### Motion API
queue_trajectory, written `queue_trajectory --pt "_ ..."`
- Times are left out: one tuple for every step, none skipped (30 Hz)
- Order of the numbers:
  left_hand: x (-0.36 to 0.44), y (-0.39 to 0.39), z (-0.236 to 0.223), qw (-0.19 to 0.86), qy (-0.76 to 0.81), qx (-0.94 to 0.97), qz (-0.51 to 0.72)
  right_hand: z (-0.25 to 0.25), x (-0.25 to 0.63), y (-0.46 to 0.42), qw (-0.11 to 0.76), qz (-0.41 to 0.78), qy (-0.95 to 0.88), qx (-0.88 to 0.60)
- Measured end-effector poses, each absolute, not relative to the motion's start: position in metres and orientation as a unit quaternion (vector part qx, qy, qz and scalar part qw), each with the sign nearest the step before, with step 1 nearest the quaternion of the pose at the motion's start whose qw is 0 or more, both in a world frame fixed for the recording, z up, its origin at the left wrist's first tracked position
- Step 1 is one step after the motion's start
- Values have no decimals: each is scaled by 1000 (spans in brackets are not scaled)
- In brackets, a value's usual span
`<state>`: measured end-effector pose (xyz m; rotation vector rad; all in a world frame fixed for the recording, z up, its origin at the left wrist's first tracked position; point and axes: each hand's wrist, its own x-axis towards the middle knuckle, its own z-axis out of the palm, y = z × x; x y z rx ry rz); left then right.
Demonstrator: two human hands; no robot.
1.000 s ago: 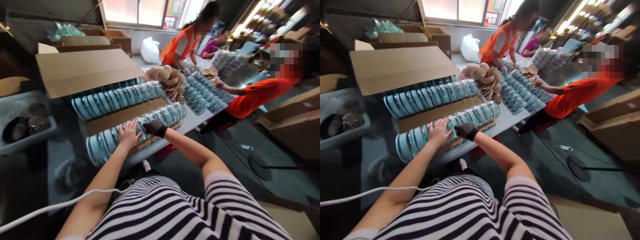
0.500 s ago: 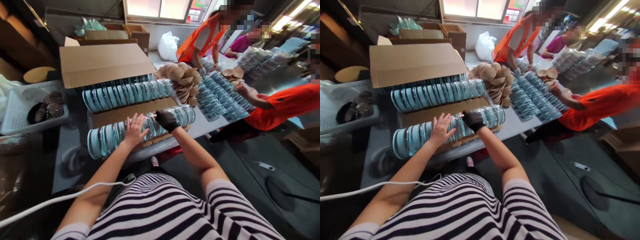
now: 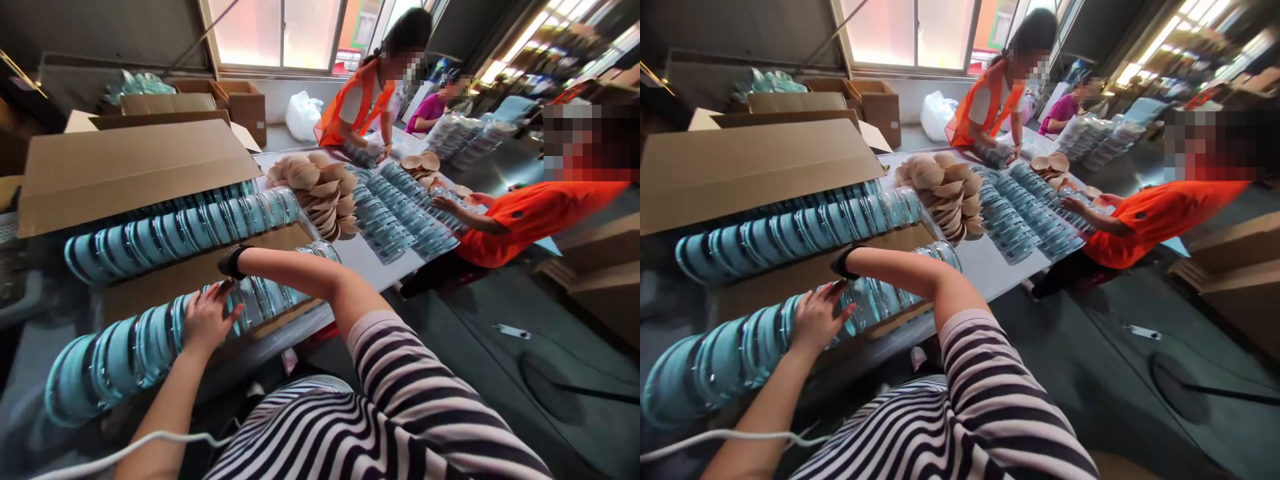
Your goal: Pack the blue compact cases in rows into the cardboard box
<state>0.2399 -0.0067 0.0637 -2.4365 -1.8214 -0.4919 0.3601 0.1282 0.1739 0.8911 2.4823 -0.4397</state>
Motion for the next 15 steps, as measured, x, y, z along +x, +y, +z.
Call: queue_trajectory --pt "241 -7 66 28 -594 -788 -156 176 364 126 216 -140 911 323" --pt "242 -7 69 25 -598 -786 -154 177 369 122 198 -120 917 323" --pt "243 -8 72 20 -600 -785 -152 178 375 117 183 -106 923 321" --pt "244 -8 75 15 -601 -785 -150 177 383 110 164 -97 928 320" --pt "245 -9 78 8 -601 -786 -148 175 392 100 144 -92 929 327" --pt "246 -9 80 3 -600 -786 -146 170 400 88 122 -89 928 340" --pt "247 -9 81 -1 -601 -786 -144 163 409 73 90 -90 923 364" --pt "247 -8 81 -3 -602 -786 -143 153 417 57 67 -96 913 391" --pt "247 -8 81 -5 -603 -785 -142 141 424 39 50 -106 903 413" --pt "248 -7 80 -6 -604 -784 -144 126 430 20 40 -121 892 434" --pt "248 -7 79 -7 -605 -783 -146 110 434 2 40 -137 880 454" --pt "247 -7 78 -8 -604 -782 -150 93 437 -15 42 -154 868 471" --pt "247 -7 77 -10 -604 -782 -154 76 439 -30 47 -167 856 486" --pt "247 -7 77 -12 -603 -782 -157 61 440 -41 52 -177 847 499" --pt "247 -8 78 -15 -602 -782 -157 47 441 -50 56 -183 839 509"
